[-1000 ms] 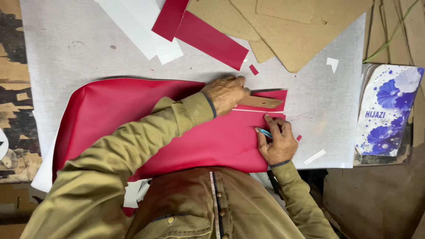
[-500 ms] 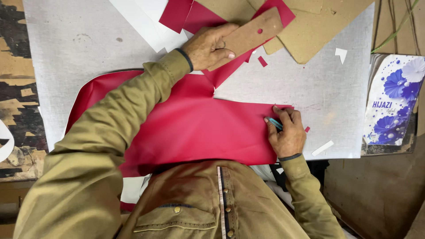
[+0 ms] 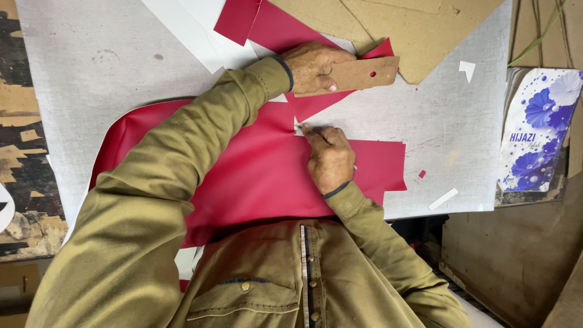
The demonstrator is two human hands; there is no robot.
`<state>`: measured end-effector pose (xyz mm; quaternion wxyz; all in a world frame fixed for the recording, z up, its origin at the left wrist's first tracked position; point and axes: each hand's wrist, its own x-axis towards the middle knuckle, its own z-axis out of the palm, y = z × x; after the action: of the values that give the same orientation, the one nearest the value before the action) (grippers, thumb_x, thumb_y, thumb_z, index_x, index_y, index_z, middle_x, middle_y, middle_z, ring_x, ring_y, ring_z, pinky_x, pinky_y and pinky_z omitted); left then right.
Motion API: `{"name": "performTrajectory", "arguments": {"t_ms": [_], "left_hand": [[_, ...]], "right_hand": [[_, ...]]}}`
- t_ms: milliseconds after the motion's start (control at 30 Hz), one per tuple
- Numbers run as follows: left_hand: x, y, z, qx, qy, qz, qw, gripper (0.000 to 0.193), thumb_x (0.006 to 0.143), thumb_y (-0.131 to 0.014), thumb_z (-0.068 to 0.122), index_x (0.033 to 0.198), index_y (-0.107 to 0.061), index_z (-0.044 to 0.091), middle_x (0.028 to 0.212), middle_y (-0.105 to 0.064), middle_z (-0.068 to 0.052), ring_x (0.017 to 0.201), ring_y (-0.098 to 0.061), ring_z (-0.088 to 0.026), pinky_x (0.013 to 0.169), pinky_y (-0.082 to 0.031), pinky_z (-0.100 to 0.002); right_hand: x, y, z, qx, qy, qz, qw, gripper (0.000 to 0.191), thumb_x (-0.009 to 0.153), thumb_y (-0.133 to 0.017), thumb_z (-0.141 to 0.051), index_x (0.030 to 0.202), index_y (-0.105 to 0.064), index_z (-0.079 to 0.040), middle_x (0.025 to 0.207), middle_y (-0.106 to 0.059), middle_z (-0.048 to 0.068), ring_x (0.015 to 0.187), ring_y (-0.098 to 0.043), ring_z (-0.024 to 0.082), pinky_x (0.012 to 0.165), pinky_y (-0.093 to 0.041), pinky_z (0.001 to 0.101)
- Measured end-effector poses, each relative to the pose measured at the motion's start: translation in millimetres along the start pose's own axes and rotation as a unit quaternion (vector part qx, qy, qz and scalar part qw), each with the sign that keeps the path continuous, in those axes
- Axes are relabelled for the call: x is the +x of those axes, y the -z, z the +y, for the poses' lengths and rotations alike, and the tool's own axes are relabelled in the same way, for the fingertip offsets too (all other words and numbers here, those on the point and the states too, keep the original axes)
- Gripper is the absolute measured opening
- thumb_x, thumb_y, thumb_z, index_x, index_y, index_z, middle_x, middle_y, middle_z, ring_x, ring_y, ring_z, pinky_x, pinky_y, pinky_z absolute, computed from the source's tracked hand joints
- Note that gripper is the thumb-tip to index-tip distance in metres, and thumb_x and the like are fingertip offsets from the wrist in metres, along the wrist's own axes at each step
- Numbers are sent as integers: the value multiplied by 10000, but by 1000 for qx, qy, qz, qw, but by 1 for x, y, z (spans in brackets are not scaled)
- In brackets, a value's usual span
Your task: The person uses cardboard templates to trace and cut shapes from a large sheet of red fabric using a utility knife. They repeatedly position templates, trace outlines, and cut out the pieces, accumulating multiple cut fabric shapes on the work surface.
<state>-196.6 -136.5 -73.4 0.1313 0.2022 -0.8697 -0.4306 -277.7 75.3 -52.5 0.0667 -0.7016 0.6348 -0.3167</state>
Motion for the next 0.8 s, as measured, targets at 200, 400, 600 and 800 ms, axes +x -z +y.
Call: {"name": "performTrajectory", "arguments": {"t_ms": [200, 400, 600, 800], "left_hand": [[-4, 29, -15, 52, -4, 44, 998, 540, 953, -729, 196, 1452, -549, 94, 1029, -724, -199, 917, -718, -325, 850, -570, -464], [-29, 79, -65, 132, 144, 156, 968, 303, 1115, -671, 382, 1193, -738, 96, 843, -717, -107, 688, -670, -254, 651, -580, -421], [-66, 64, -34, -38, -24, 316, 948, 140, 1038, -771, 168, 1021, -767, 29, 950, -758, -57, 806, -700, -149, 736, -591, -282], [-84, -56, 76, -185, 80, 169, 965, 181, 822, -878, 200, 825, -773, 53, 758, -735, -31, 649, -674, -131, 585, -560, -281]], "right_hand": [[7, 7, 12, 5, -6, -46, 999, 438, 742, -650, 143, 1096, -798, -69, 904, -683, 102, 833, -622, 257, 704, -565, 351], [-18, 64, 65, 156, -142, -17, 977, 261, 914, -721, 67, 1150, -779, -27, 899, -662, 99, 724, -591, 137, 624, -506, 306], [-54, 102, 97, 243, -285, 93, 923, 212, 930, -747, 11, 1139, -755, -21, 1029, -665, 89, 768, -611, 70, 542, -527, 223], [-78, 119, 108, 129, -213, 101, 963, 345, 844, -859, -93, 1172, -756, -64, 1250, -722, 141, 677, -589, 134, 553, -508, 248]]}}
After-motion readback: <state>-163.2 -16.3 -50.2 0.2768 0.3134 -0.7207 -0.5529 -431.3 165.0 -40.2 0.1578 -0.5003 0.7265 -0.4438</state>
